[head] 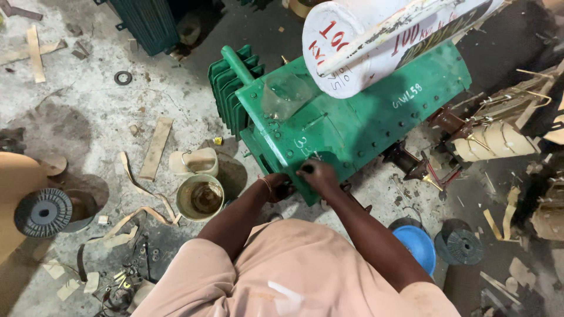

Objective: The person kneels on the workshop floor beside a green 100 KVA transformer unit and works on its side panel with both hands, repeatedly turning fasteners and manipulating components along the edge of the casing. They shift position around the unit to reach different fastening points and continue working on the panel by hand.

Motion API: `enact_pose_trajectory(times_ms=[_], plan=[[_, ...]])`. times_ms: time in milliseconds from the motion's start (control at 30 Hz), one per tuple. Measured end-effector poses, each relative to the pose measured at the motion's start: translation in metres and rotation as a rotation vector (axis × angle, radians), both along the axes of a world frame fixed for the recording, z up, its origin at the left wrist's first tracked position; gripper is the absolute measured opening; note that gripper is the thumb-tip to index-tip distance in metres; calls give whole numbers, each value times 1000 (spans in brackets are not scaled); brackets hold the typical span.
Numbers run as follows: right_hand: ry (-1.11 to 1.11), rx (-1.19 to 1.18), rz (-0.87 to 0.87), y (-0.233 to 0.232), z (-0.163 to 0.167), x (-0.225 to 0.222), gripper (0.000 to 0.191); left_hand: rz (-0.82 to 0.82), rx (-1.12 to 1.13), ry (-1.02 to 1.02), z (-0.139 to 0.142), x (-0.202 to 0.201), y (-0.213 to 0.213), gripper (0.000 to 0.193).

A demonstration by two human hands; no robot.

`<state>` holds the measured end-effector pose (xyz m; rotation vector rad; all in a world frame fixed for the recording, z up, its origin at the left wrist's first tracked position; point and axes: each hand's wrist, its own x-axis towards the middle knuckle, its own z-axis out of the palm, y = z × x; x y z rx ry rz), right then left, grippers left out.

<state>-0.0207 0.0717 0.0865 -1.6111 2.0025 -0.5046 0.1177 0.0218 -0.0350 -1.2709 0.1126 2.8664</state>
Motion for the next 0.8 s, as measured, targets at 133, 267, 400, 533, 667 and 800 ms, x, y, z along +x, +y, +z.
enact_pose_trajectory(times_ms=[133, 267, 400, 533, 667, 800], plan=[[86, 127, -80, -20, 5, 7, 47, -90, -314, -144, 0, -1, 0, 23], [214, 221, -50, -30, 10, 6, 51, -106, -1126, -302, -4, 0, -7, 12], [261, 257, -31, -37, 7, 5, 53, 103, -925, -117, -4, -1, -17, 17], [272, 112, 5, -38, -1, -3, 40, 222, -898, 53, -4, -3, -17, 27], [159, 210, -10, -34, -6, -16, 50, -56, -1330, -117, -12, -3, -13, 27], [78, 64, -132, -43, -8, -28, 44, 82, -1277, -220, -22, -9, -12, 26]])
